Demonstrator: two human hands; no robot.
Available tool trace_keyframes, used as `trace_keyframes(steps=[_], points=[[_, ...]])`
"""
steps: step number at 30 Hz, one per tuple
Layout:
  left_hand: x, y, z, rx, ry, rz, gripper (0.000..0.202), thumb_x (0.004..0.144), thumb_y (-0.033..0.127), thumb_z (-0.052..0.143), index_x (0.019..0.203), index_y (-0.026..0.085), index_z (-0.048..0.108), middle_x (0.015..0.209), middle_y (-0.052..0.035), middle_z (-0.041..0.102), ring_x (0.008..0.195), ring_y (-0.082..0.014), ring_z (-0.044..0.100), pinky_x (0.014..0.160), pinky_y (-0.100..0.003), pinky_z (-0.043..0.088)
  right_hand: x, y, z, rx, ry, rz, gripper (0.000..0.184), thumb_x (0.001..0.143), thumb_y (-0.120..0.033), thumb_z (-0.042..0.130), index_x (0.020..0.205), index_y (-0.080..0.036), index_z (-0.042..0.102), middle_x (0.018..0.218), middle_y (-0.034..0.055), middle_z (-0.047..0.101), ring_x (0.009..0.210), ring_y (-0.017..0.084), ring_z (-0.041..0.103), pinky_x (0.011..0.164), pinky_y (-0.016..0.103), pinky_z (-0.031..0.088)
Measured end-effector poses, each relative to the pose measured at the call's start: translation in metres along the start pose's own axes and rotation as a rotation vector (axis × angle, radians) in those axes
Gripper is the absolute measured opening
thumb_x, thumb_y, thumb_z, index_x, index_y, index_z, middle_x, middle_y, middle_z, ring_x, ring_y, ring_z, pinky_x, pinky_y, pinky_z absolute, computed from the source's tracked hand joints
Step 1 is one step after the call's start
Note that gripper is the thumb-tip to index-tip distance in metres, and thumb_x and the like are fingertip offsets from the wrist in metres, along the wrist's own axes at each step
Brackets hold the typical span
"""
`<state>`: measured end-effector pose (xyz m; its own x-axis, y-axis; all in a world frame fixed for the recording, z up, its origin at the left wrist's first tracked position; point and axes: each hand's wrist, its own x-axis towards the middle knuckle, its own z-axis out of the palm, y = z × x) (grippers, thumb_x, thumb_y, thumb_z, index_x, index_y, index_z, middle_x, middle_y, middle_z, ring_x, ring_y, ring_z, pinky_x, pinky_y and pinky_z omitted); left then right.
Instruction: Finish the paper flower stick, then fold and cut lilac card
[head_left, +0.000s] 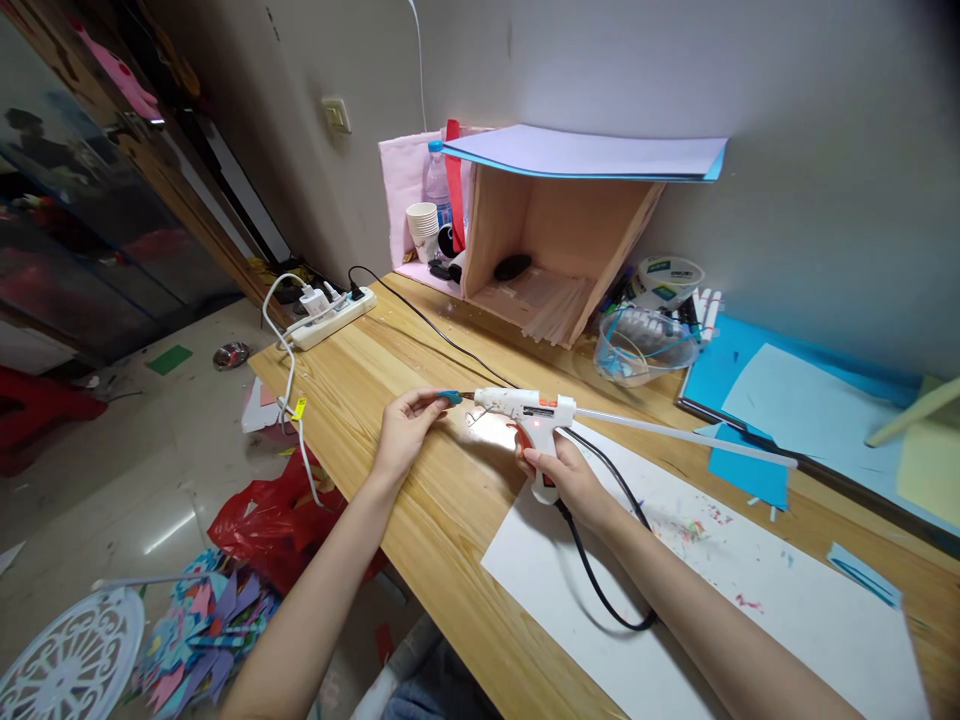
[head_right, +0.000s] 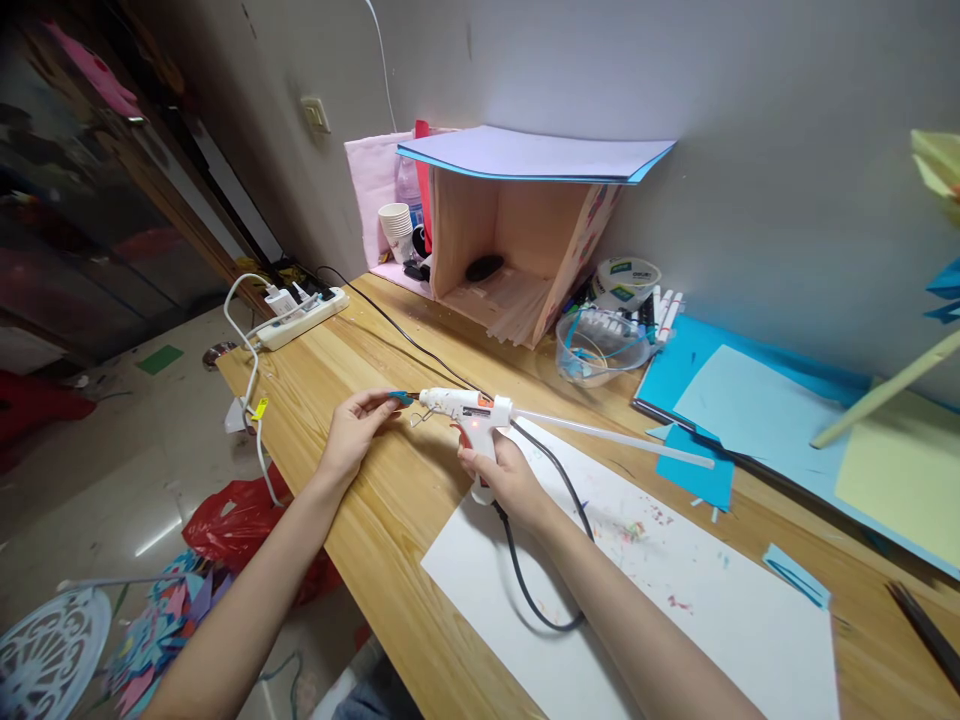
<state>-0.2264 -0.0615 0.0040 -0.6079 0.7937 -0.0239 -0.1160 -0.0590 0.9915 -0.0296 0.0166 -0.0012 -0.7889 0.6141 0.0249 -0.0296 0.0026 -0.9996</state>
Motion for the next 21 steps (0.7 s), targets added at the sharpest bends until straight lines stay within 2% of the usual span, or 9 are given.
trace_keyframes(steps=[8, 21], points=[[0.0, 0.0006, 0.0003, 0.003, -0.004, 0.008, 0.025, 0.064, 0.03, 0.072, 0.083, 0.015, 0.067, 0.084, -0.0064, 0.07, 0.078, -0.0159, 0.064, 0.074, -0.029, 0.051, 0.0004, -0.0038, 0.0016, -0.008, -0.006, -0.031, 0.023, 0.079, -0.038, 0.048, 0.067, -0.019, 0.046, 0.061, -0.0012, 0.043, 0.055, 0.012, 0.039, 0.054, 0.026, 0.034], [0.0005, -0.0003, 0.0002, 0.01, -0.008, 0.008, 0.024, 0.063, 0.03, 0.072, 0.082, 0.015, 0.067, 0.083, -0.0055, 0.07, 0.076, -0.0154, 0.064, 0.072, -0.028, 0.05, 0.0006, -0.0024, 0.0011, -0.028, -0.002, -0.017, 0.025, 0.079, -0.042, 0.047, 0.069, -0.019, 0.047, 0.062, 0.0, 0.042, 0.056, 0.013, 0.039, 0.05, 0.026, 0.035]])
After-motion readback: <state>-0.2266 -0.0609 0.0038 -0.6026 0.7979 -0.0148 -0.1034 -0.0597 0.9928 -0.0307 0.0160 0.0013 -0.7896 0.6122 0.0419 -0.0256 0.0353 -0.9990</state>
